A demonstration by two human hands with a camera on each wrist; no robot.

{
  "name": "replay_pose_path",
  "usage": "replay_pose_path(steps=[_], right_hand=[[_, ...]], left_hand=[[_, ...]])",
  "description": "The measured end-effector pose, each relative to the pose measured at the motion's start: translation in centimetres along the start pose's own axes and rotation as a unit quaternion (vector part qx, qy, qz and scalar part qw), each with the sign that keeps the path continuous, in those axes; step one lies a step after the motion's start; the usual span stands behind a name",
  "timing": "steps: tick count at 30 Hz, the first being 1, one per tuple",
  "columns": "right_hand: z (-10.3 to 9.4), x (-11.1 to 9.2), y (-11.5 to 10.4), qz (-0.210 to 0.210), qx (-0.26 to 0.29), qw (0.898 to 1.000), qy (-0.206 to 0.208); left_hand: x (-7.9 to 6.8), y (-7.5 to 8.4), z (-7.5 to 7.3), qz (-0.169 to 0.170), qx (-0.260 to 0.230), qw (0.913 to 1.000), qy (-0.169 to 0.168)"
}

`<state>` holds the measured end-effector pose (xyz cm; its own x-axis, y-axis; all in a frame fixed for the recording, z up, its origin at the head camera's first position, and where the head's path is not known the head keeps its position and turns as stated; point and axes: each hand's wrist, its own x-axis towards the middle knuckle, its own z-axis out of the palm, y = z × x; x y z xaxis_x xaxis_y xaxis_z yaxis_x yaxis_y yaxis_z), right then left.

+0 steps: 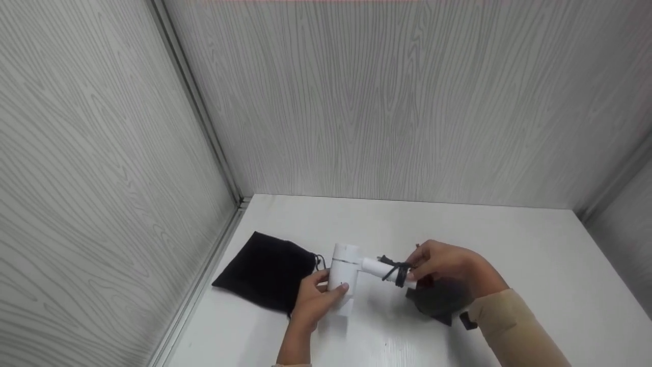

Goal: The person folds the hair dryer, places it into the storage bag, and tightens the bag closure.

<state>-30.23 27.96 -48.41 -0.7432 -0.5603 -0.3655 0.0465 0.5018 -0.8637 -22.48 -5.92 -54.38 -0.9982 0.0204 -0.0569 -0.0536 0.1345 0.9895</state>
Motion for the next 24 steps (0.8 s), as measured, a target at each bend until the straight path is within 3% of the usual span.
replay_pose_path(steps=[5, 8, 12, 17, 24], right_hand=[[0.6, -0.4, 0.3, -0.035, 0.004, 0.998, -0.054], [1.3, -0.5, 0.6, -0.039, 0.012, 0.997, -0.061], [2.0, -0.6, 1.1, -0.032, 0.033, 0.998, -0.040], [2.6, -1.2, 1.5, -0.042, 0.051, 0.998, -0.011], [3.1, -1.9, 1.5, -0.056, 0.037, 0.998, 0.015]], left_hand=[[-0.2, 0.2, 0.3, 0.025, 0.020, 0.9995, -0.007], [-0.4, 0.1, 0.6, 0.023, 0.032, 0.9992, 0.004], [-0.6, 0.2, 0.9, 0.020, 0.047, 0.9983, 0.026], [-0.7, 0.5, 1.5, 0.043, 0.047, 0.9977, 0.026], [-0.9, 0.8, 2.5, 0.054, 0.073, 0.9943, 0.057]])
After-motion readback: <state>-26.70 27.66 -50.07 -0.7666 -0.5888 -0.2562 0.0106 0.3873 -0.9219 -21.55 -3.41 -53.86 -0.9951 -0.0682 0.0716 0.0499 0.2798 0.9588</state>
